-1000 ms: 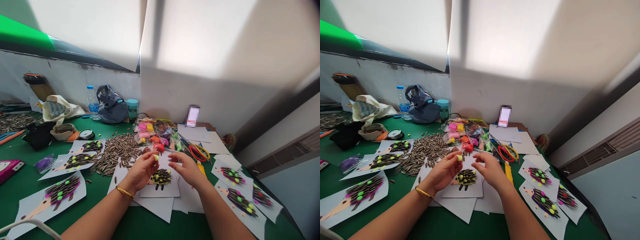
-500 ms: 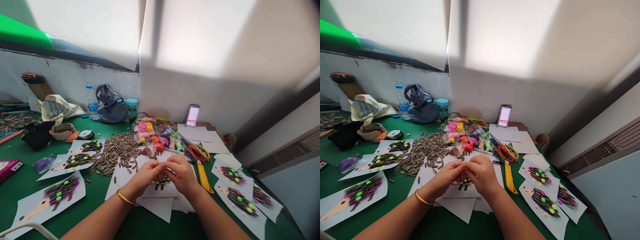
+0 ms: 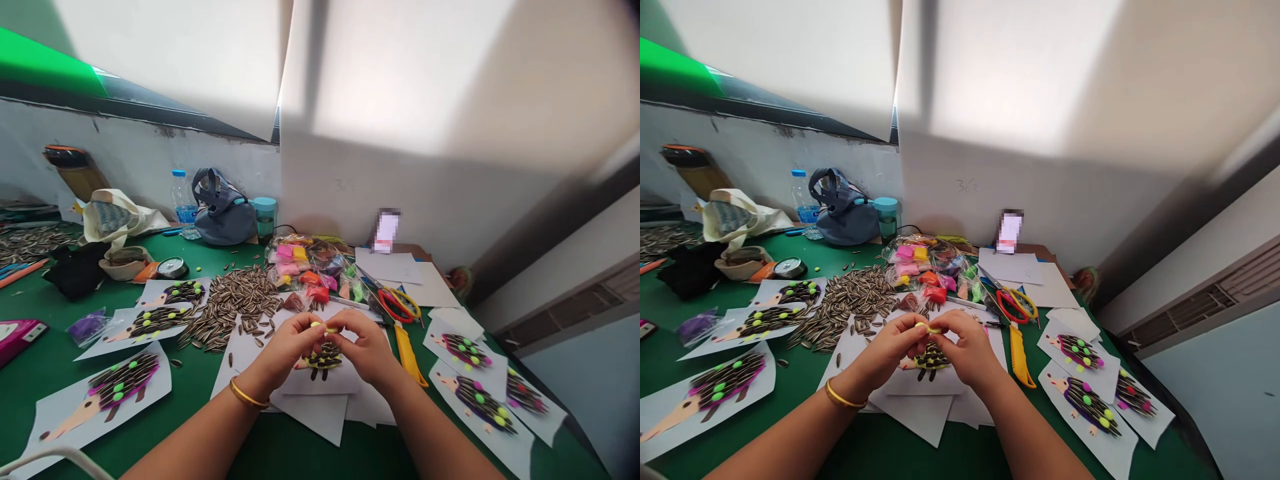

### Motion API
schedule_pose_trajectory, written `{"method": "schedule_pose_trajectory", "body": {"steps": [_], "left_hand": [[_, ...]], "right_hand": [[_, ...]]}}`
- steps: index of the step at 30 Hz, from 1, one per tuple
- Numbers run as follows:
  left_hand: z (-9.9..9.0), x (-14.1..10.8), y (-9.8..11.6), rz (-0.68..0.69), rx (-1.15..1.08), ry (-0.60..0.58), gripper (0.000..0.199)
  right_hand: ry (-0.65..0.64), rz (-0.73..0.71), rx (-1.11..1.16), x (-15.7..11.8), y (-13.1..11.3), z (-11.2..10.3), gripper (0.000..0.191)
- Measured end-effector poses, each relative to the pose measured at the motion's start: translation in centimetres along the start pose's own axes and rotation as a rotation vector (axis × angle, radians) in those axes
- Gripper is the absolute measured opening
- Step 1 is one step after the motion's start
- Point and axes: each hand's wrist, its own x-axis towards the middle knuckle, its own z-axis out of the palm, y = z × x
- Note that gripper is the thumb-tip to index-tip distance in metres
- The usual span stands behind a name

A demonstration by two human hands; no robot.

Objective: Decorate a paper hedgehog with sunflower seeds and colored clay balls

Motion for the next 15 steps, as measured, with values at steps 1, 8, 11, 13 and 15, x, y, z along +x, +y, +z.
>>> {"method": "schedule_pose_trajectory", "body": {"steps": [1, 8, 11, 13, 15], "left_hand": [[0.02, 0.02, 0.00, 0.005, 0.012, 0.002, 0.032], [0.26, 0.27, 0.03, 0.029, 0.105, 0.081, 0.035], [0.21, 0.40, 0.19, 0.041, 0.139, 0.107, 0.038], [0.17, 0.41, 0.35, 0.067, 0.196, 0.113, 0.034], [0.18, 0.36, 0.50, 0.124, 0.259, 0.116, 0.027]], "right_hand": [[-0.012, -0.014, -0.013, -0.02, 0.04, 0.09, 0.008], [-0.007, -0.064, -0.101, -0.20, 0.45, 0.60, 0.016], [-0.001, -0.065, -0.144, -0.24, 0.53, 0.67, 0.015], [0.005, -0.074, -0.184, -0.27, 0.60, 0.72, 0.013], [0.014, -0.094, -0.221, -0.31, 0.67, 0.72, 0.012]]}}
